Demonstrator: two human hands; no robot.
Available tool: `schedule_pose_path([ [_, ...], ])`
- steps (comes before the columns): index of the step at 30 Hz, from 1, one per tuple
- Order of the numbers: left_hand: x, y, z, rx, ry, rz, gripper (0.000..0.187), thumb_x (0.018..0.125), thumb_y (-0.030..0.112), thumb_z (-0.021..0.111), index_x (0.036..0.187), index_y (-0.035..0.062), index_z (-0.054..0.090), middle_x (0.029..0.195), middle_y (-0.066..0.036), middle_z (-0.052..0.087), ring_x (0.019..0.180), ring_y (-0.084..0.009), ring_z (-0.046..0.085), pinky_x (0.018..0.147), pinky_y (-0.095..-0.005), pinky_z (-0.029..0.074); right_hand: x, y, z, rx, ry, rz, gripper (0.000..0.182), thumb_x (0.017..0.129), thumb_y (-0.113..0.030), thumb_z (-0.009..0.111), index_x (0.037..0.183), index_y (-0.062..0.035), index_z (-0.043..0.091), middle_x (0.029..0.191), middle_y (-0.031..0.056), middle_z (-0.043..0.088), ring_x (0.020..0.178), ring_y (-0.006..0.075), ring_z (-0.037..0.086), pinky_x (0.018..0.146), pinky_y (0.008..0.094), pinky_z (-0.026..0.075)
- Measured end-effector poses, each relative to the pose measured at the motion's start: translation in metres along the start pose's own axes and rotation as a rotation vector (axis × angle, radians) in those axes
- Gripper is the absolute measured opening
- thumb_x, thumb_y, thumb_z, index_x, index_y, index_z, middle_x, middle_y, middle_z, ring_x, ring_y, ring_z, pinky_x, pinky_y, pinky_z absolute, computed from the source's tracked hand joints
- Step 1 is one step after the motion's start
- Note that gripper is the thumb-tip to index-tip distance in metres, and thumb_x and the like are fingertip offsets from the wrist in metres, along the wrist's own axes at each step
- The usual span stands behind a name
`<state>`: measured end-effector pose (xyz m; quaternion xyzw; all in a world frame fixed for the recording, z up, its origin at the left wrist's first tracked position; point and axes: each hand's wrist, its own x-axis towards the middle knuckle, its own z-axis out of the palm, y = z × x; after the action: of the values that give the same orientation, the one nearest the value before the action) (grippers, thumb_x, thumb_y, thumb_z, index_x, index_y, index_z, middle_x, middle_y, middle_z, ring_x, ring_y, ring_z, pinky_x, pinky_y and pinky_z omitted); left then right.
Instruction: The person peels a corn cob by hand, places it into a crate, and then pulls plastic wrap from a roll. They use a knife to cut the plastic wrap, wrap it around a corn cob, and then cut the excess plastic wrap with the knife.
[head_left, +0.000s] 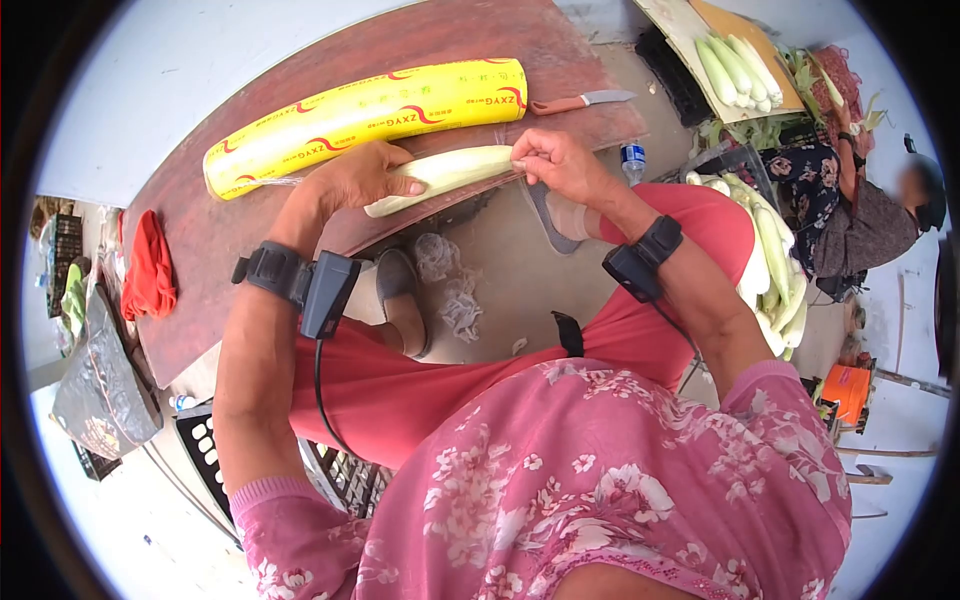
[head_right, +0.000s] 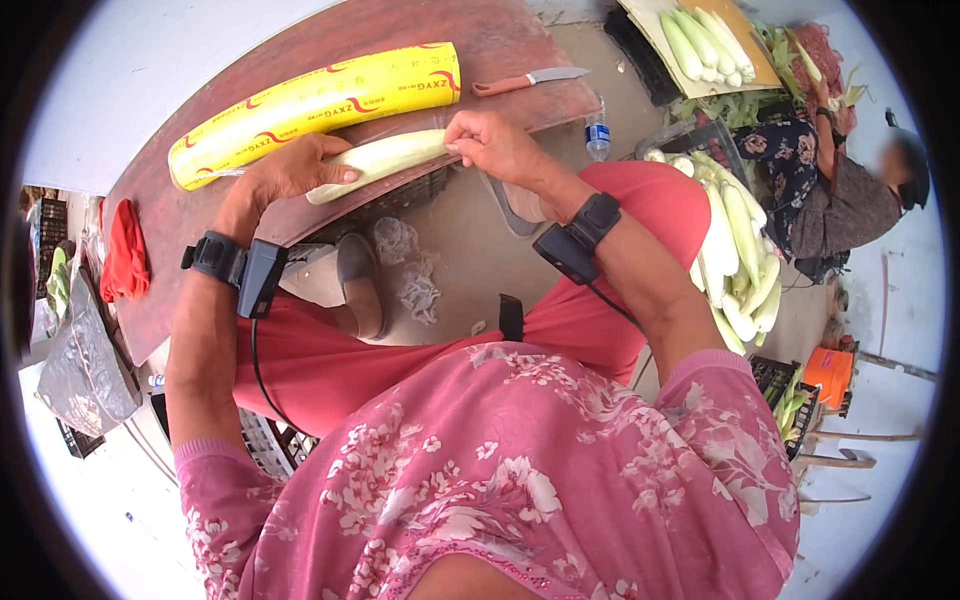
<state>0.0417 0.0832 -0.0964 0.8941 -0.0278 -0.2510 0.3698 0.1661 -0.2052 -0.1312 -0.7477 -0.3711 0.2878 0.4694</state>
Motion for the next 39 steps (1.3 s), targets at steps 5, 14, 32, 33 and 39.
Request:
schedule_pose_path([
  [5, -0.003, 0.000, 0.003, -0.063, 0.042, 0.039, 0.044, 0.085, 0.039, 0.072, 0.107, 0.0009, 0.067, 0.088, -0.013, 0.068, 0.084, -0.0212, 0.060, 0.079, -0.0365, 0.047, 0.000, -0.007, 0.010, -0.180, 0.157, -0.074, 0.006, 0.091, -0.007, 0.057, 0.092, -0.0015, 0.056, 0.077, 0.0083, 0.062, 0.068, 0.0178, 0.061, 0.064, 0.0311, 0.049],
  [14, -0.005, 0.008, 0.003, -0.009, 0.060, 0.025, 0.037, 0.085, 0.031, 0.073, 0.106, 0.0010, 0.067, 0.086, -0.014, 0.067, 0.082, -0.0222, 0.060, 0.078, -0.0368, 0.047, 0.006, -0.004, 0.030, -0.421, 0.470, -0.258, 0.011, 0.091, -0.009, 0.056, 0.093, -0.0028, 0.048, 0.085, 0.0187, 0.061, 0.084, 0.0415, 0.061, 0.072, 0.0466, 0.047],
  [32, -0.002, -0.005, 0.015, -0.160, 0.089, 0.002, 0.039, 0.095, 0.032, 0.062, 0.117, -0.0009, 0.064, 0.099, -0.003, 0.065, 0.093, -0.0125, 0.054, 0.085, -0.0287, 0.045, 0.026, -0.019, 0.026, -0.441, 0.371, 0.093, 0.010, 0.085, -0.009, 0.056, 0.085, 0.0011, 0.058, 0.082, 0.0240, 0.065, 0.080, 0.0418, 0.064, 0.070, 0.0469, 0.050],
  [33, -0.002, -0.008, 0.017, -0.204, 0.113, -0.007, 0.039, 0.095, 0.031, 0.061, 0.118, -0.0003, 0.064, 0.101, -0.006, 0.066, 0.095, -0.0143, 0.055, 0.087, -0.0296, 0.045, 0.027, -0.016, 0.027, -0.449, 0.386, 0.092, 0.010, 0.085, -0.010, 0.056, 0.086, 0.0006, 0.058, 0.081, 0.0236, 0.065, 0.080, 0.0415, 0.065, 0.069, 0.0463, 0.050],
  [39, -0.007, -0.001, 0.018, -0.384, 0.164, -0.105, 0.039, 0.097, 0.029, 0.058, 0.124, 0.0015, 0.062, 0.116, -0.009, 0.066, 0.110, -0.0195, 0.057, 0.098, -0.0310, 0.041, 0.029, 0.002, 0.033, -0.309, 0.472, 0.031, 0.008, 0.084, -0.011, 0.060, 0.086, -0.0036, 0.061, 0.077, 0.0170, 0.066, 0.074, 0.0326, 0.066, 0.067, 0.0400, 0.051],
])
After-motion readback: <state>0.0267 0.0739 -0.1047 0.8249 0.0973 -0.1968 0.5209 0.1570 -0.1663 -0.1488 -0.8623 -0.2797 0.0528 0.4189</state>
